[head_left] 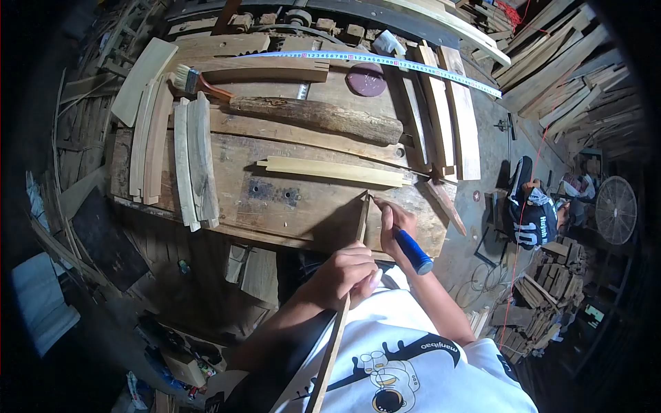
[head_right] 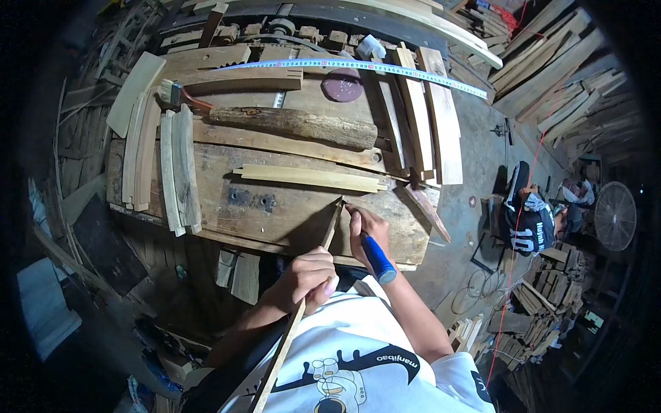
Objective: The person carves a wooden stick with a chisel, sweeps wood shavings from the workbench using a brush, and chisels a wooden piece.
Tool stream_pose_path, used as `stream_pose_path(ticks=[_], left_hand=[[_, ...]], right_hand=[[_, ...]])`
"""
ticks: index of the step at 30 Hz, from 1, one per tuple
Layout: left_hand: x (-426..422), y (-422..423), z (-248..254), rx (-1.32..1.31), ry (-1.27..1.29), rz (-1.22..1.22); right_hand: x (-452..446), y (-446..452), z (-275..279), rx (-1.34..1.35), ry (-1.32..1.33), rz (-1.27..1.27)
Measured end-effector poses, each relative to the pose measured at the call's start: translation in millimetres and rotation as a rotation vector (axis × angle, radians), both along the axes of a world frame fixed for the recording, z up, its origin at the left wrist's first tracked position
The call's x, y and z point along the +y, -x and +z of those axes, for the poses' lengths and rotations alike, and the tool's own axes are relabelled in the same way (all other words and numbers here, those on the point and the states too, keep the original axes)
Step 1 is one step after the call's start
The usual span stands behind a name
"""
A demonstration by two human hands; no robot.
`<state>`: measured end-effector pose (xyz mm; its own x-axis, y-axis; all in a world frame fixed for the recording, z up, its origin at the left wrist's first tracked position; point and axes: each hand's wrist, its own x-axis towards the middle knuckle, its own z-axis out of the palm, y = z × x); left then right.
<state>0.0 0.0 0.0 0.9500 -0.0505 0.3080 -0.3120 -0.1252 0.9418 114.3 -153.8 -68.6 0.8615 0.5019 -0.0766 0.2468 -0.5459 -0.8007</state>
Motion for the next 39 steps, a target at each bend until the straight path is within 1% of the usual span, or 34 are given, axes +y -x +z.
stream_pose_path(ticks=[3,5,8,12,16,22,25,26,29,30,31,33,34,37,38,39], left_hand=[[-4.5,1.0,6.6,0.019,0.019,-0.012],[-2.3,-1.5,6.5,0.028,0.015,-0.017],[1.6,-4.8,6.5,0.008,0.028,-0.005],[3.5,-6.0,4.6,0.014,0.023,0.002],[3.5,-6.7,6.6,0.024,0.012,0.002],[6.2,-9.1,8.6,0.030,0.030,0.003],[6.1,-10.7,7.5,0.025,0.026,-0.004],[4.6,-9.3,5.8,0.022,0.029,-0.002],[6.3,-9.7,6.8,0.026,0.028,-0.007],[6.8,-9.9,7.9,0.035,0.030,-0.014],[7.4,-12.0,8.5,0.036,0.030,-0.019],[9.3,-14.5,8.4,0.030,0.021,-0.021],[9.5,-14.5,7.9,0.023,0.019,-0.020],[11.0,-12.3,9.8,0.027,-0.003,-0.035],[11.6,-13.8,10.3,0.024,-0.015,-0.043],[11.4,-14.7,10.5,0.032,-0.021,-0.052]], right_hand=[[-7.1,3.9,-1.1,-0.028,0.003,0.000],[-5.1,2.7,-11.4,-0.105,-0.027,0.002],[-2.3,-5.4,-14.7,-0.093,-0.029,0.019],[2.4,-2.6,-1.8,-0.037,0.023,-0.006],[12.1,1.6,14.0,-0.081,0.013,0.039],[12.3,-4.6,8.3,-0.063,0.015,0.061],[20.8,-0.8,-0.6,-0.087,0.167,-0.008],[21.3,-0.1,-9.0,-0.150,0.145,-0.008],[12.9,-18.8,-2.4,0.018,0.207,0.014],[15.5,-22.3,9.9,0.068,0.175,-0.004],[15.1,-26.9,19.2,0.130,0.211,0.024],[12.5,-26.4,14.7,0.027,0.155,0.057],[12.0,-26.5,16.0,0.048,0.098,0.070],[22.1,-20.2,31.0,0.088,0.177,0.046],[19.3,-19.9,22.5,0.009,0.119,0.082],[18.9,-21.9,25.6,0.062,0.151,0.071]])
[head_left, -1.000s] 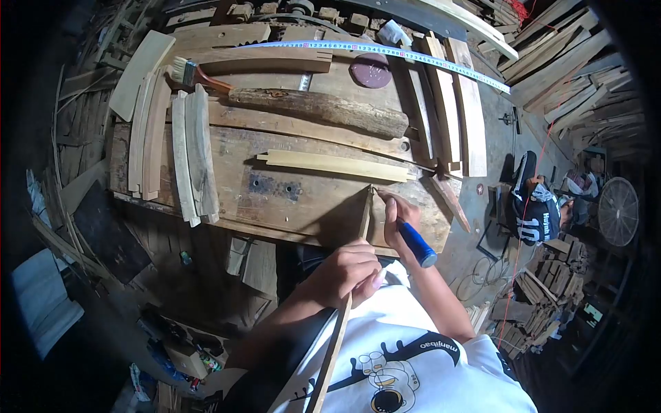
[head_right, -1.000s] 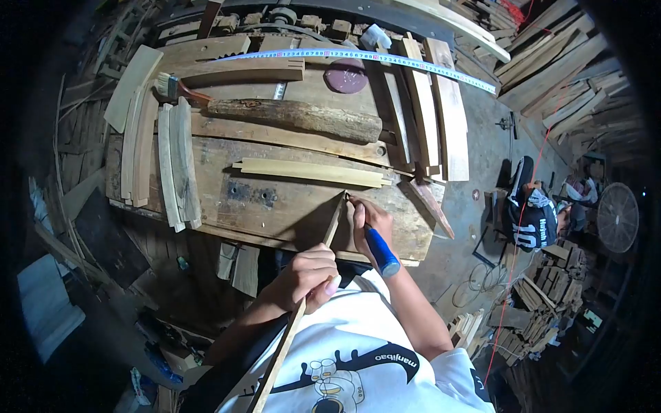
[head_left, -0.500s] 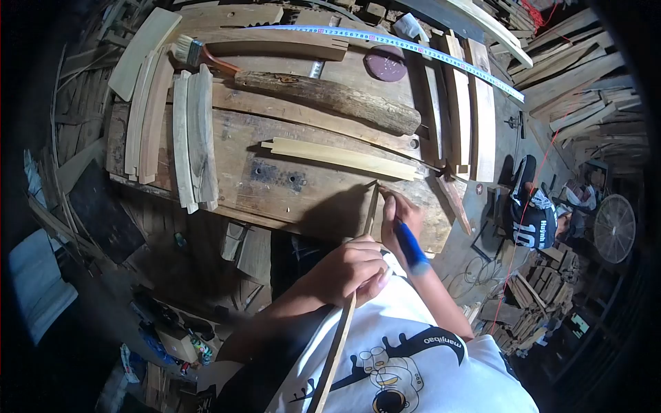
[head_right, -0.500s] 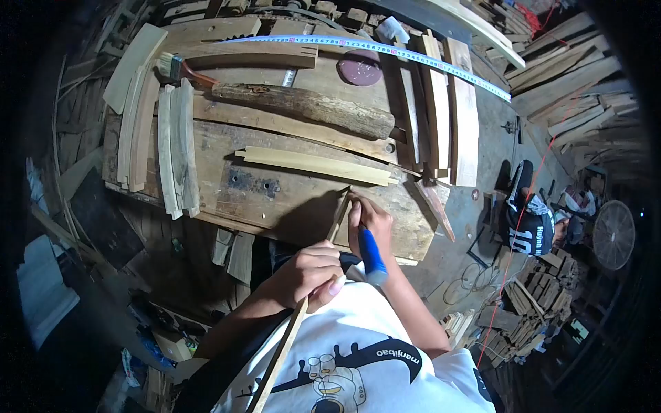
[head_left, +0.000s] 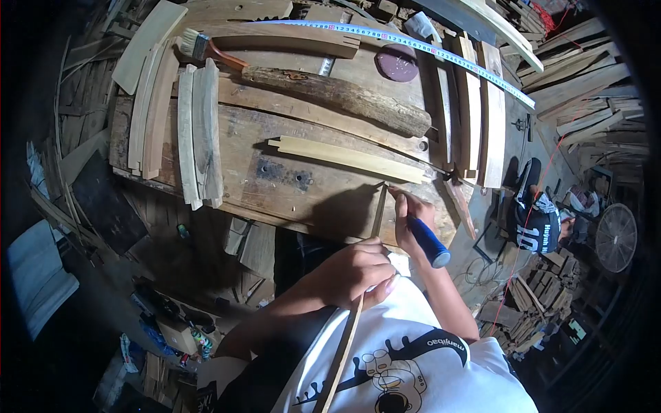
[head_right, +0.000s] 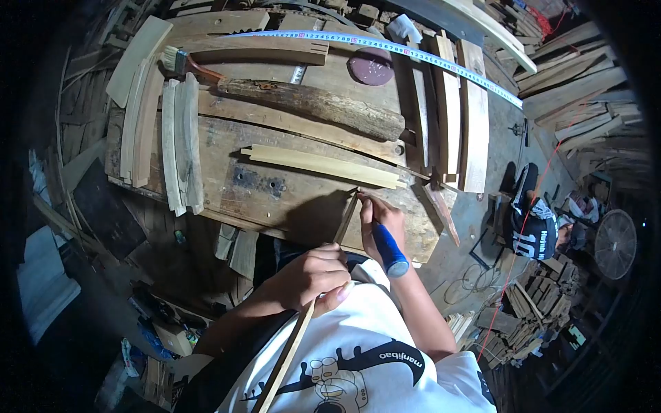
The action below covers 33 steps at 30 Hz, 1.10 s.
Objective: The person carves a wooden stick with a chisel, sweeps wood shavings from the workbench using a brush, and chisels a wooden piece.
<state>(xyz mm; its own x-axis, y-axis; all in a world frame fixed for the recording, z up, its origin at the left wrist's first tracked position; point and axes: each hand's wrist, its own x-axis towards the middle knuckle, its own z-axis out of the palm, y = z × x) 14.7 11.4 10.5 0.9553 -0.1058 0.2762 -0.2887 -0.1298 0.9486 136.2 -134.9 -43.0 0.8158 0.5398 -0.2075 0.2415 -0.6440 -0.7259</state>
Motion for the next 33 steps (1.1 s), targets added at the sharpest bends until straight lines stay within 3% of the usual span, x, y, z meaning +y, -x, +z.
stream_pose_path(ticks=[2,7,11,16,19,22,28,33], left_hand=[[0.3,-0.3,0.4,0.018,-0.019,-0.010],[-4.7,0.1,-1.1,0.007,0.017,0.012],[-7.7,0.4,-4.5,-0.029,0.040,0.028],[-5.7,-1.8,-0.5,-0.056,0.023,0.024],[-6.0,3.1,-4.2,-0.058,0.067,0.066],[-4.4,8.5,-0.9,0.001,0.018,0.021],[-17.9,19.5,-6.5,0.100,0.120,0.234],[-20.5,14.9,-13.3,-0.024,0.068,0.013]], right_hand=[[0.9,-4.7,7.6,0.104,0.064,-0.020],[-3.2,-5.2,-18.6,-0.074,-0.065,0.031],[-3.8,1.0,-17.2,-0.035,-0.023,-0.003],[-1.2,15.1,-41.5,-0.191,-0.049,0.039],[-3.4,17.9,-35.7,-0.054,-0.091,-0.087],[-8.1,17.0,-31.3,-0.054,-0.137,-0.056],[-23.4,28.8,-21.4,0.013,-0.068,-0.017],[-29.7,47.5,-20.9,0.039,-0.123,-0.062]])
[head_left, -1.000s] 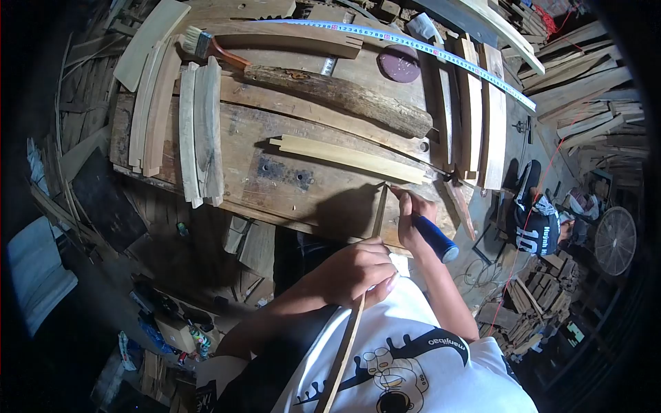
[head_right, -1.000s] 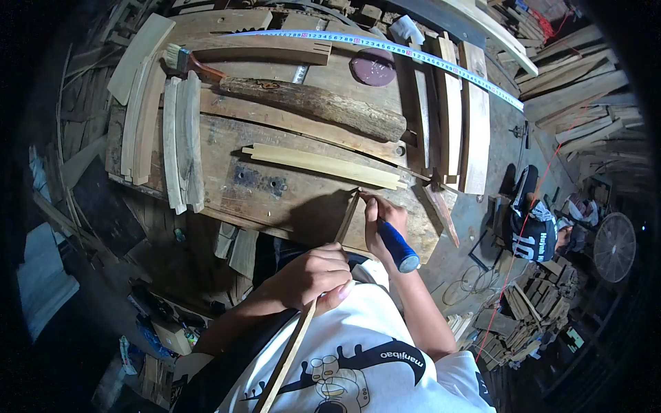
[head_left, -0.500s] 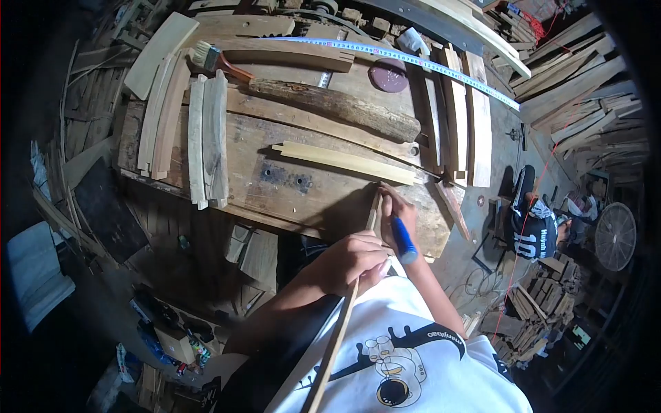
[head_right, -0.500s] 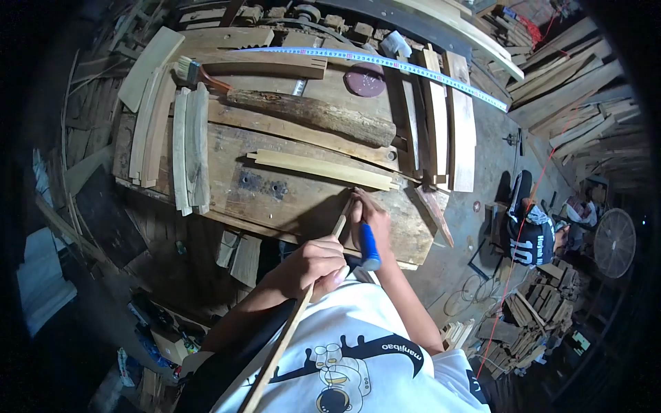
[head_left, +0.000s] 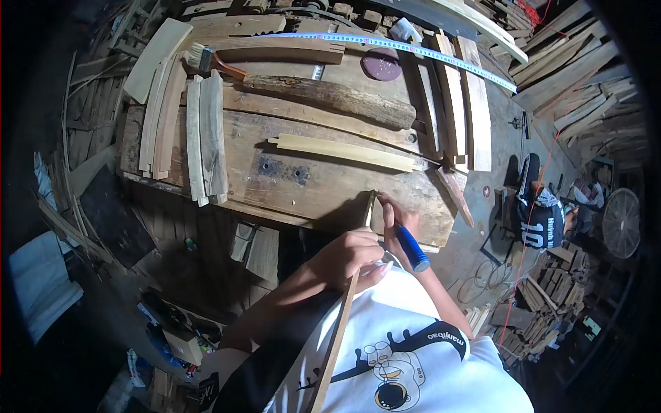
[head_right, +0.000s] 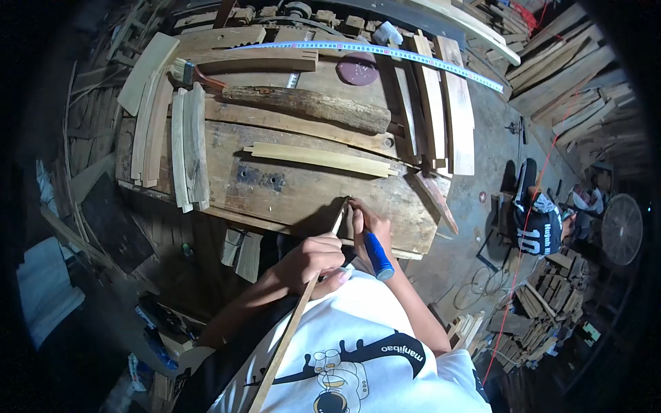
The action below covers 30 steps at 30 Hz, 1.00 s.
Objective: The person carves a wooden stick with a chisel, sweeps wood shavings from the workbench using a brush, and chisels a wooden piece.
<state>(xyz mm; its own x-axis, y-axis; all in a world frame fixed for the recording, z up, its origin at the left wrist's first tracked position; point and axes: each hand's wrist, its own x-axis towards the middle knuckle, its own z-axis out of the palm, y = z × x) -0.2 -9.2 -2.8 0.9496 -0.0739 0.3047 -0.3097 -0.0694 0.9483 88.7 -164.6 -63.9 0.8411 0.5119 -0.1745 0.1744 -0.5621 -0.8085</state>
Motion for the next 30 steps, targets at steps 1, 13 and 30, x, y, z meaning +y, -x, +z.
stream_pose_path(ticks=[1,13,30], left_hand=[[0.3,-0.4,1.2,0.018,-0.005,-0.015],[-0.9,-3.3,-2.9,0.063,-0.065,-0.115],[-0.5,-3.5,-2.7,0.035,-0.071,-0.075]], right_hand=[[-0.8,-0.3,3.1,0.024,0.001,-0.006],[-6.0,8.1,6.1,0.032,-0.087,-0.049],[14.2,-6.0,-16.6,-0.054,-0.060,-0.051]])
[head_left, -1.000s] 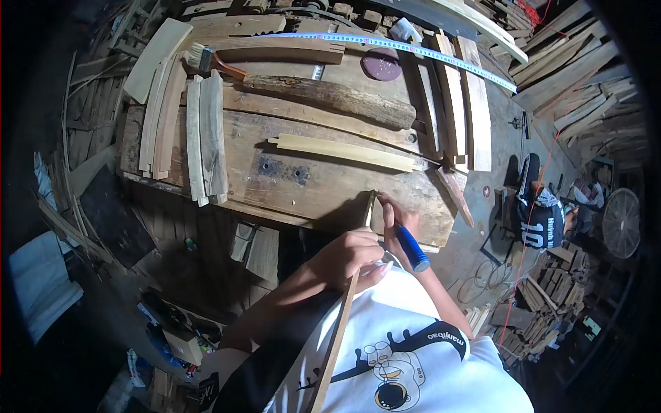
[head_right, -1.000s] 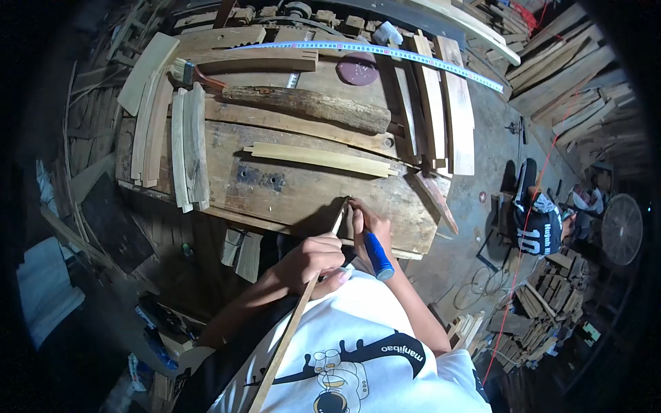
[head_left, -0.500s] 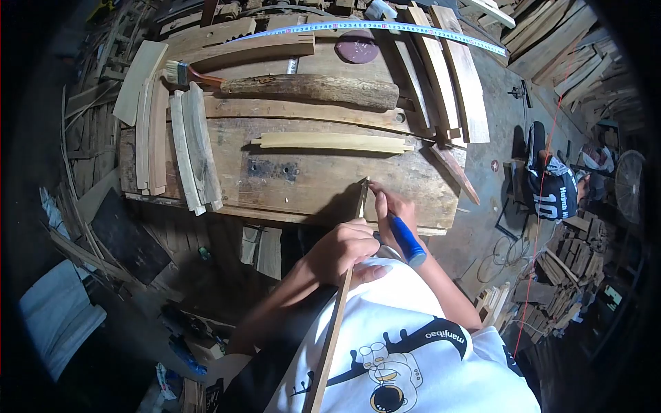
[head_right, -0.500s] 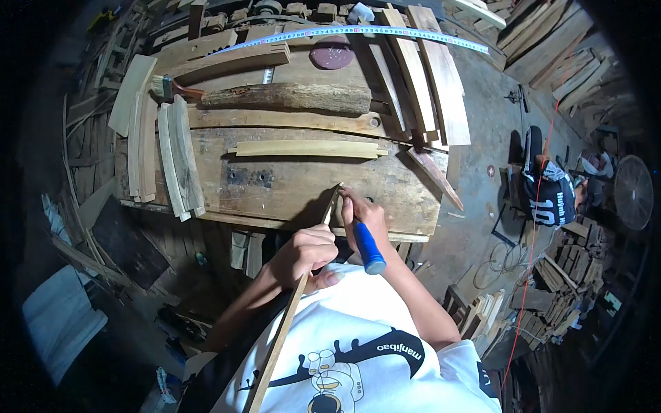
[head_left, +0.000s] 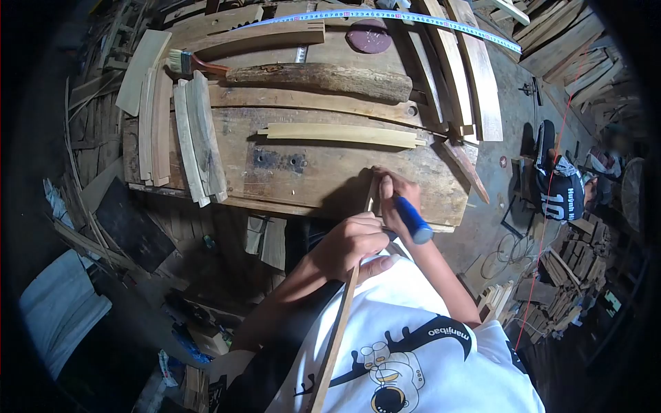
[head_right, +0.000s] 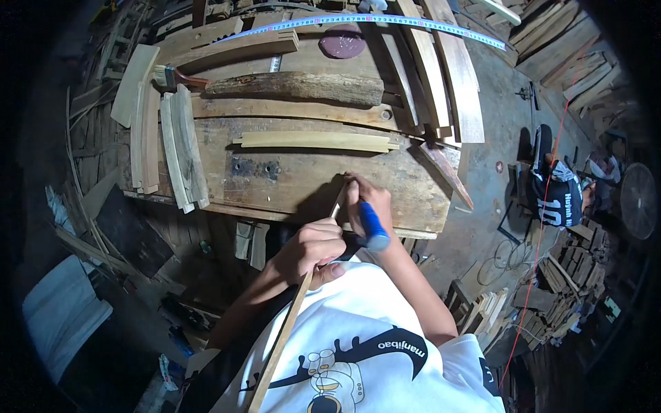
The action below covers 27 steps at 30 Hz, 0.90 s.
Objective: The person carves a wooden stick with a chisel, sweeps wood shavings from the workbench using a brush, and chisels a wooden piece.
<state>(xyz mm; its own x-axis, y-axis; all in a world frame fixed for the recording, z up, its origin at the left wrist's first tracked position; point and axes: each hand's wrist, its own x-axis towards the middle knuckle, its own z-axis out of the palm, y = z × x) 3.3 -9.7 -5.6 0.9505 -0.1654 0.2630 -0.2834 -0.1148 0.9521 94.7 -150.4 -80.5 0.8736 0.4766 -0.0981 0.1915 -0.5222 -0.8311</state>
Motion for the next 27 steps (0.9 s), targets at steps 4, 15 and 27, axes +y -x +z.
stream_pose_path(ticks=[4,15,27], left_hand=[[1.9,-8.0,0.3,0.009,-0.004,0.041],[-7.0,-16.8,-6.2,0.024,0.004,0.012],[-10.9,-22.5,-9.4,-0.039,0.009,-0.020]], right_hand=[[-17.8,-3.8,4.8,-0.019,-0.038,-0.049],[-28.1,0.8,1.9,-0.003,-0.069,-0.055],[-15.8,-2.6,-3.2,-0.094,0.078,-0.012]])
